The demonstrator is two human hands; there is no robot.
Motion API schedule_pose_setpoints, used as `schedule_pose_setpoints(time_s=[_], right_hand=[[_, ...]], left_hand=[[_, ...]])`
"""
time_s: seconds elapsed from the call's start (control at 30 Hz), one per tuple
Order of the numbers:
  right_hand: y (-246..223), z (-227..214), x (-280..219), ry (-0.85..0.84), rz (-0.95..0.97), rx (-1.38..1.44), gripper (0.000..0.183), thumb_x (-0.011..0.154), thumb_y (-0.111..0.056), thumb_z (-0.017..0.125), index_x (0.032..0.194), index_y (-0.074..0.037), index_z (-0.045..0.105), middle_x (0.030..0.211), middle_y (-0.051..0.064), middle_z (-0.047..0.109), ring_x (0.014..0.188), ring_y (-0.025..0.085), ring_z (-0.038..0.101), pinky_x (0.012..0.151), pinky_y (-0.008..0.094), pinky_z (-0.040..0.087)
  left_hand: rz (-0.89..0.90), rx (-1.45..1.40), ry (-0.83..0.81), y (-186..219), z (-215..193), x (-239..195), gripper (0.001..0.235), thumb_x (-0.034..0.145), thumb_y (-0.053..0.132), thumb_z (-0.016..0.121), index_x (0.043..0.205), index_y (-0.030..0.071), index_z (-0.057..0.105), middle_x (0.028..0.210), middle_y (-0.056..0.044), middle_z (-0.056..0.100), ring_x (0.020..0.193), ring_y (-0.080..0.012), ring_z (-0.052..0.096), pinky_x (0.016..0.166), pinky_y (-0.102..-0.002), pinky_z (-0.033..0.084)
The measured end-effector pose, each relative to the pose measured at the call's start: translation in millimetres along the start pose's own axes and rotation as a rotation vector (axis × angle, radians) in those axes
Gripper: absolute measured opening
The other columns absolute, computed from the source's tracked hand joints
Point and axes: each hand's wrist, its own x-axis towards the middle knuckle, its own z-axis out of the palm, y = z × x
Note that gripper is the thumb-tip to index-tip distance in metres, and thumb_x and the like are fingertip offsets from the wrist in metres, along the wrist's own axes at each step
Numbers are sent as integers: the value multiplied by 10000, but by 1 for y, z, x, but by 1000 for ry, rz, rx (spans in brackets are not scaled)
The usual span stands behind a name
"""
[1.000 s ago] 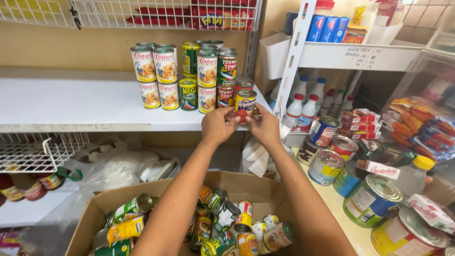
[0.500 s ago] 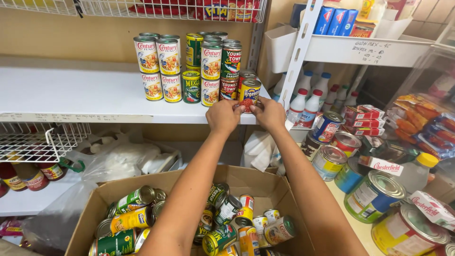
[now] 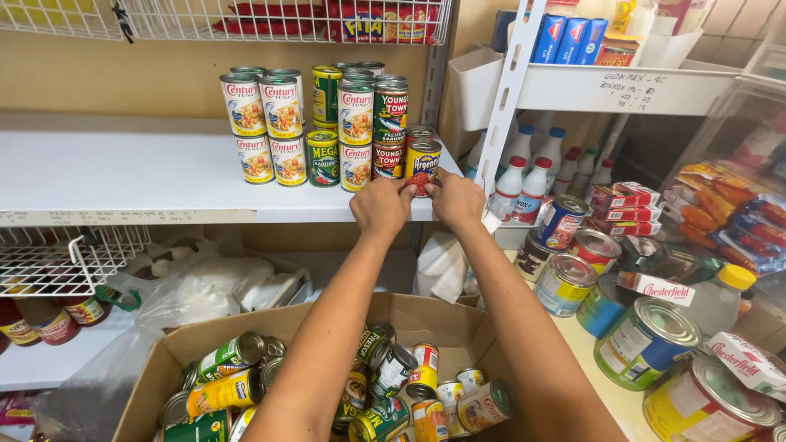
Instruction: Shelving various canned food items from a cardboard box onto a metal storage shelf.
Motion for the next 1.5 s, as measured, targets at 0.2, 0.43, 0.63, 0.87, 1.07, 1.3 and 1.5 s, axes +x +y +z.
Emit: schedule_pose_setpoints(time_s=[0.2,0.43,0.63,0.87,1.07,1.3,1.5], right_hand=[[-3,7,3,-13,14,-42,308,943,-409,671,1213,-264,707,934,156,754,903,381,718,777,525,546],[-9,14,-7,20,30,-75,435,952,-413,675,1332,-205,642,905,154,757,858,382,724,739,525,550],[4,32,-19,271,10,182,577,838,-418,780,1350,-178,663,904,84,785,825,329,741,733,461,572],[0,28,-18,287,16,185,507,841,-426,773,1304,-227,715,918,49,790,807,299,744,717,442,573],[-3,29,-19,268,46,154,505,868,-496,736,1309,-253,710,909,48,789,787,310,743,703,447,572],[-9,26,-15,235,94,94,481,875,-522,714,1288,-274,727,873,82,774,777,325,738,678,458,564],[-11,25,-13,244,90,92,474,877,-510,712,1279,-259,727,828,96,767,756,344,731,668,472,559]], left_hand=[[-36,14,-35,4,-5,1,251,847,456,770,998,264,831,810,-96,743,768,-322,715,670,-461,544],[-11,-32,35,-3,1,1,234,813,435,797,881,214,832,807,-79,754,779,-311,722,684,-457,543],[-14,-70,49,-3,-1,-2,246,810,444,806,857,203,828,786,-77,755,763,-313,725,686,-454,546],[0,-88,80,-4,4,0,240,802,435,812,844,200,832,769,-79,753,728,-317,726,663,-451,550],[-8,-74,80,-3,5,-2,247,797,443,814,848,202,831,760,-82,751,718,-319,725,657,-448,553],[-33,-37,39,2,2,0,269,803,457,802,834,192,827,747,-86,742,720,-320,724,655,-457,547],[-7,56,55,0,12,4,277,804,459,789,822,185,827,766,-99,744,730,-328,725,641,-466,545]])
